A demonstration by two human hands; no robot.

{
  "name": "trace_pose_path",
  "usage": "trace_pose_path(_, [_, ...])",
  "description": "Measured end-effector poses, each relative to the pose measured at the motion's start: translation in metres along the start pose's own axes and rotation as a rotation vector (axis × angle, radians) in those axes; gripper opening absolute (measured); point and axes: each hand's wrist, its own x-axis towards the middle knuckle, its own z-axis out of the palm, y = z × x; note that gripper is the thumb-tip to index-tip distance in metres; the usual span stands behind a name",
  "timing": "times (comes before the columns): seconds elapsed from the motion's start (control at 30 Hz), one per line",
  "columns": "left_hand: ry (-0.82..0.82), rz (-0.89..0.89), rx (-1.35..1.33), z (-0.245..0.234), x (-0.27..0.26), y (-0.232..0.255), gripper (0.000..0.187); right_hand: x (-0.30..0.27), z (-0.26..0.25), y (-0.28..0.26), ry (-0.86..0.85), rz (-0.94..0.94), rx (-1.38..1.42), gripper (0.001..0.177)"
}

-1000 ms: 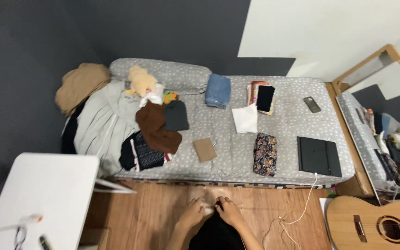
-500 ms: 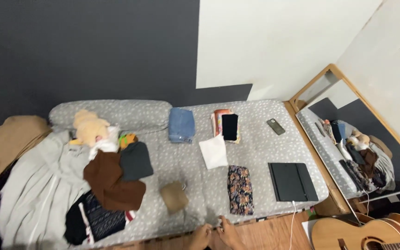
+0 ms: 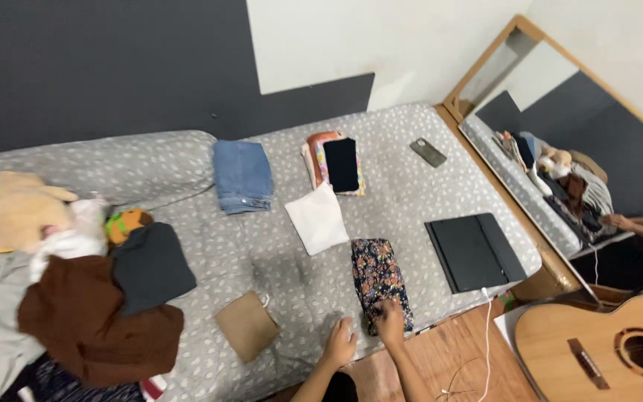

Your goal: Organizing and stacking folded clothes into a closet shelf.

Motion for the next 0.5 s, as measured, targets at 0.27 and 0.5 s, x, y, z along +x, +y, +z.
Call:
trace_pose_path(0.27, [0.040,-0.065,-0.129,0.114,0.080,-0.068,0.089,0.047,0.064,0.122,0.171,0.375,-0.301,0.051])
trace_pose_path(0.5, [-0.019,-0.402,-0.263,0.140,0.100,-0.092,0.103,0.065,0.065,0.160,-0.192,0.625,0.039,0.094])
